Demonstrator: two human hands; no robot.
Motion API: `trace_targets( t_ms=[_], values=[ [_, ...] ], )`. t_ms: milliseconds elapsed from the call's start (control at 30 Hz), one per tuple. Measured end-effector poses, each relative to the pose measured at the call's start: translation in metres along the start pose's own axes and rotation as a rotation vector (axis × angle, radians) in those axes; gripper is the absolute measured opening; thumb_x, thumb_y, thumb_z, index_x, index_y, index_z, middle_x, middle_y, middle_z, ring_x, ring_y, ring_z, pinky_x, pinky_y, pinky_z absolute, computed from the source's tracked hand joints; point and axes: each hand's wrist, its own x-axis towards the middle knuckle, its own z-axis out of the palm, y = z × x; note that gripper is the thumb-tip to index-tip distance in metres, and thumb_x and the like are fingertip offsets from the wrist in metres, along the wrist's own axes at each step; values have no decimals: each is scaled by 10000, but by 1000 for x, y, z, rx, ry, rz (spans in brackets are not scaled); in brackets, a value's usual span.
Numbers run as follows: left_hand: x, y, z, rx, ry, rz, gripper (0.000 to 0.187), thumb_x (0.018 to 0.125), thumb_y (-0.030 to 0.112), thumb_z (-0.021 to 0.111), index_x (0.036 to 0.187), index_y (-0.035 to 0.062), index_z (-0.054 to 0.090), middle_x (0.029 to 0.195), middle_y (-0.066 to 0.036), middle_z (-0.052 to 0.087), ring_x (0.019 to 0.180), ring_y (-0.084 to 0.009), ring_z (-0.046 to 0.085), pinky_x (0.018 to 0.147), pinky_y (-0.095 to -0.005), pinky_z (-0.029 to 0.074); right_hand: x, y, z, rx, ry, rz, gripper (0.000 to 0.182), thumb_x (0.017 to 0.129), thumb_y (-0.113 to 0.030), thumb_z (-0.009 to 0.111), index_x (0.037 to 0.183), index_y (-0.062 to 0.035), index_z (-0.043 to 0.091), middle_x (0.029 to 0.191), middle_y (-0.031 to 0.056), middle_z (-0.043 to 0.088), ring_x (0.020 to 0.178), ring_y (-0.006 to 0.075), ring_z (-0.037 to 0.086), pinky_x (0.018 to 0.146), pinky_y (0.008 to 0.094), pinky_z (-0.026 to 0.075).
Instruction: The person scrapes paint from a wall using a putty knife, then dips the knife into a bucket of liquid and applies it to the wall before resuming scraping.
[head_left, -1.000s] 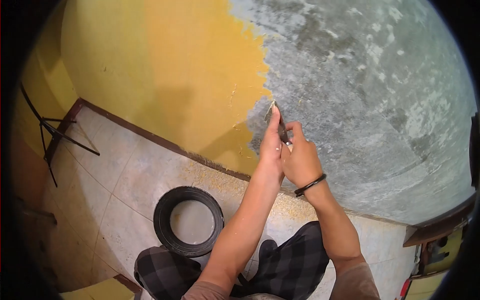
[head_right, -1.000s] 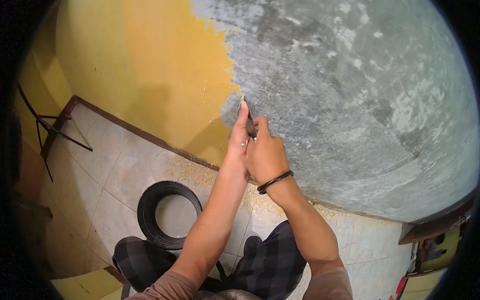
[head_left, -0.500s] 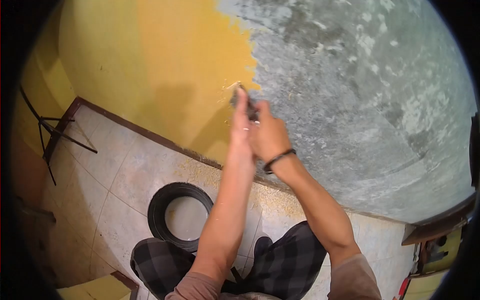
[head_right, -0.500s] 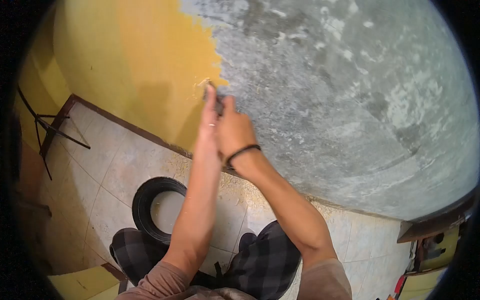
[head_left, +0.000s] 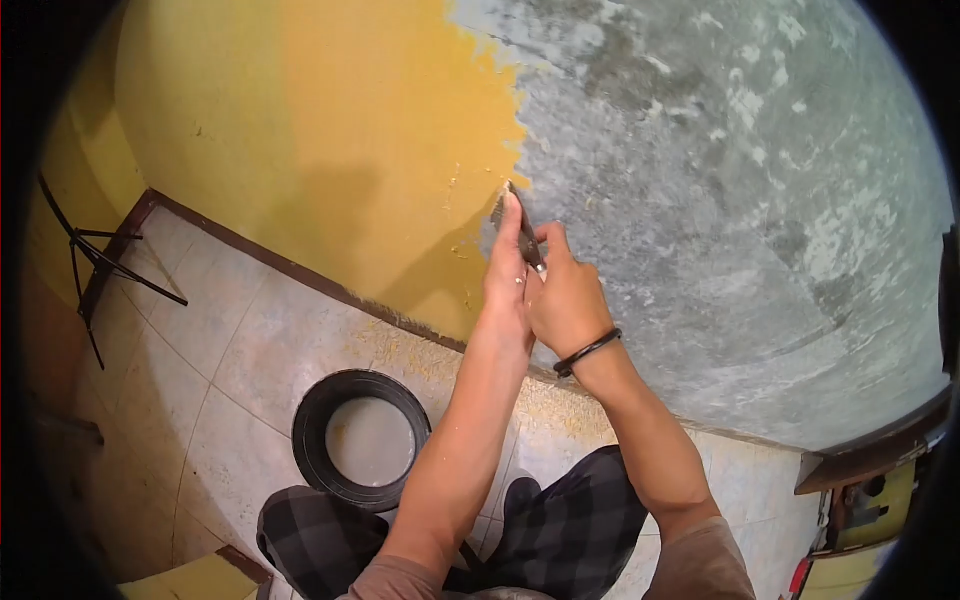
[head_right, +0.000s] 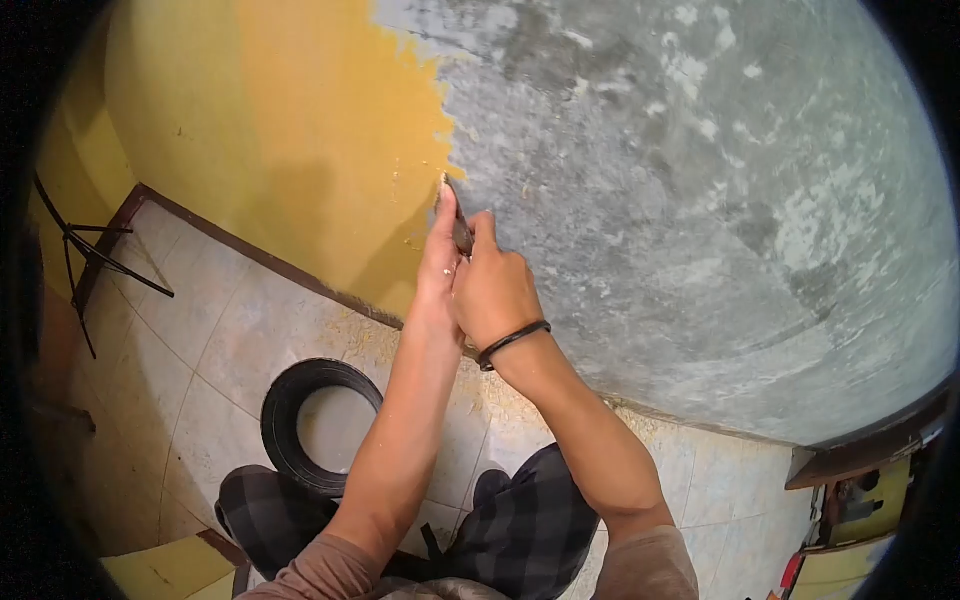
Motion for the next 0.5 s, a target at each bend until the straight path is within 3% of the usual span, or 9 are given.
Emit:
trace_targets(
  t_ms=[67, 167, 200, 233, 267, 300, 333, 433, 500],
  values=[
    [-3, 0, 6, -67, 6, -114, 509, 809, 570, 639, 1050, 134, 536, 765, 10, 515, 603, -101, 498, 527, -268, 432, 3, 6, -4, -5, 16, -90, 313, 829, -95, 541, 1119, -76, 424, 760, 271, 621, 732, 488, 590, 638, 545, 453],
    [-13, -18, 19, 11, 95, -185, 481, 808, 567, 641, 1017, 144, 545, 754, 12, 501, 591, -96, 480, 509, -255, 415, -16, 11, -24, 9, 6, -47, 307, 835, -101, 516, 1124, -59, 425, 770, 296, 618, 747, 497, 592, 664, 553, 461],
    [-10, -21, 21, 2, 94, -183, 481, 808, 567, 641, 1017, 144, 545, 754, 12, 501, 591, -96, 480, 509, -255, 415, -18, 13, -30, 33, 24, -37, 291, 847, -101, 476, 1126, -39, 419, 758, 317, 609, 753, 505, 591, 680, 570, 457],
    [-6, -24, 22, 24, 121, -119, 478, 806, 574, 640, 1003, 148, 551, 759, 9, 503, 600, -94, 483, 514, -255, 417, -15, 18, -27, 23, 46, 8, 332, 830, -135, 566, 1137, -85, 449, 810, 296, 625, 772, 492, 595, 668, 521, 479],
    [-2, -24, 21, 50, 149, -53, 474, 803, 581, 638, 990, 152, 557, 764, 7, 504, 609, -93, 485, 519, -255, 420, -7, 16, -20, 25, 44, 4, 332, 830, -135, 566, 1137, -85, 449, 810, 296, 625, 772, 492, 595, 668, 521, 479],
    [3, -13, 13, 23, 96, -37, 478, 804, 590, 630, 955, 141, 564, 771, 3, 512, 629, -99, 503, 533, -269, 433, 5, 10, -11, 24, 45, -31, 327, 833, -133, 562, 1136, -82, 447, 806, 299, 621, 771, 493, 593, 662, 518, 479],
    [-9, 6, 17, -41, 3, -147, 482, 812, 581, 627, 948, 124, 560, 790, -1, 523, 664, -99, 513, 546, -270, 435, 8, 1, -6, 22, 42, -49, 322, 837, -130, 559, 1135, -80, 446, 802, 302, 618, 769, 494, 591, 656, 515, 479],
    [-5, 4, 9, -25, 62, -50, 481, 815, 580, 624, 953, 123, 563, 821, 1, 531, 686, -105, 514, 555, -268, 430, 6, -4, -13, 7, -4, -38, 294, 845, -113, 540, 1118, -70, 440, 806, 305, 613, 780, 497, 585, 653, 522, 468],
    [-8, 3, 9, -22, -19, -163, 491, 810, 575, 634, 1014, 134, 570, 876, -3, 535, 751, -110, 517, 604, -278, 440, -2, -3, -17, 8, -19, 4, 295, 833, -93, 534, 1110, -75, 436, 814, 289, 624, 783, 491, 592, 656, 522, 470]
  ],
)
